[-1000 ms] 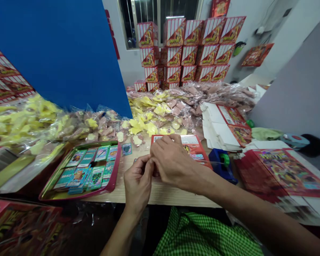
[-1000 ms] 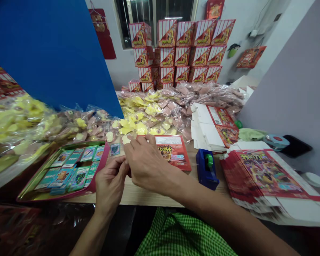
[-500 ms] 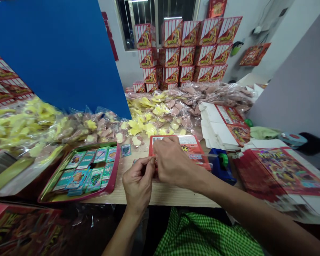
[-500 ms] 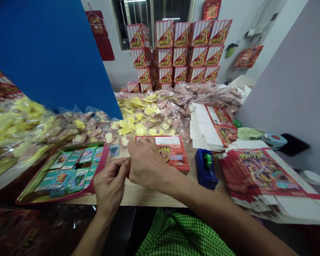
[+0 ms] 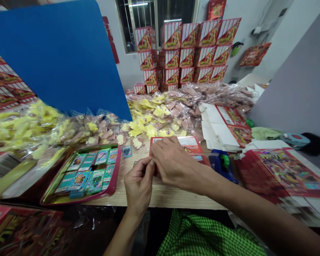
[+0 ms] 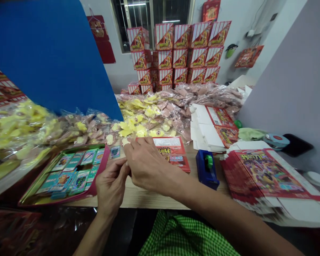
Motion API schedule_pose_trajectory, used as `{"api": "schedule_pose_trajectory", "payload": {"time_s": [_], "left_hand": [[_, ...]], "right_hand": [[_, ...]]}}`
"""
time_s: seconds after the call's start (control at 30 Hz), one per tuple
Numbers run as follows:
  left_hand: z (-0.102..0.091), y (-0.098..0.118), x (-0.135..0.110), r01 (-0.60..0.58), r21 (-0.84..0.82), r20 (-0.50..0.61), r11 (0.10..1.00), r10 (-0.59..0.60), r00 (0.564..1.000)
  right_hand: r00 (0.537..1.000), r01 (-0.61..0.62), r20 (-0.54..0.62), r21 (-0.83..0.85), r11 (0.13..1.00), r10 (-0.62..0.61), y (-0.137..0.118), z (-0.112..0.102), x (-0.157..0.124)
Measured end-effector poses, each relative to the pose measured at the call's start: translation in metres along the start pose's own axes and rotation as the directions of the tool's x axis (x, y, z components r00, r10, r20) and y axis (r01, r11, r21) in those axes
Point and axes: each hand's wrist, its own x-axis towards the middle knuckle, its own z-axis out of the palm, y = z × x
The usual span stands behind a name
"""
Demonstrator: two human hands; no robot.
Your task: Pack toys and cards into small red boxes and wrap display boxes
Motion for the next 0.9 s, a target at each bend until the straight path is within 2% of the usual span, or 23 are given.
{"api": "schedule_pose_trajectory", "payload": {"time_s": [0.13,0.27,0.33,0.47,0.6,0.7,0.8,0.9], "left_hand": [[-0.002,-0.004,0.000,-0.056,0.066,-0.017,0.996,0.057,0.998],[-0.005,-0.008,0.000,-0.121,0.165,0.003,0.979,0.123,0.992],[-0.006,-0.009,0.000,-0.157,0.203,0.013,0.967,0.157,0.987],[-0.003,-0.006,0.001,-0.167,0.208,0.003,0.964,0.170,0.985],[0.004,0.001,0.002,-0.113,0.145,-0.020,0.983,0.117,0.993],[0.007,0.002,0.001,-0.063,0.112,-0.028,0.992,0.066,0.997],[0.006,-0.002,0.001,-0.010,0.063,-0.065,0.998,0.014,0.998],[0.004,-0.010,0.004,-0.057,0.069,-0.120,0.996,0.065,0.991]], "right_hand": [[0.998,0.054,0.034,-0.075,0.996,-0.051,-0.003,-0.003,0.002],[0.997,0.064,0.053,-0.076,0.995,-0.060,-0.003,0.001,0.002],[0.999,0.016,0.048,-0.034,0.999,-0.015,-0.002,0.006,0.002],[0.979,-0.201,0.009,0.143,0.969,0.201,0.000,0.014,0.000],[0.925,-0.364,0.033,0.376,0.853,0.380,0.002,0.015,-0.003],[0.878,-0.451,0.084,0.471,0.758,0.471,0.007,0.016,-0.006],[0.838,-0.483,0.077,0.566,0.669,0.541,0.019,0.022,-0.004],[0.805,-0.451,0.080,0.726,0.520,0.587,0.038,0.024,-0.001]]}}
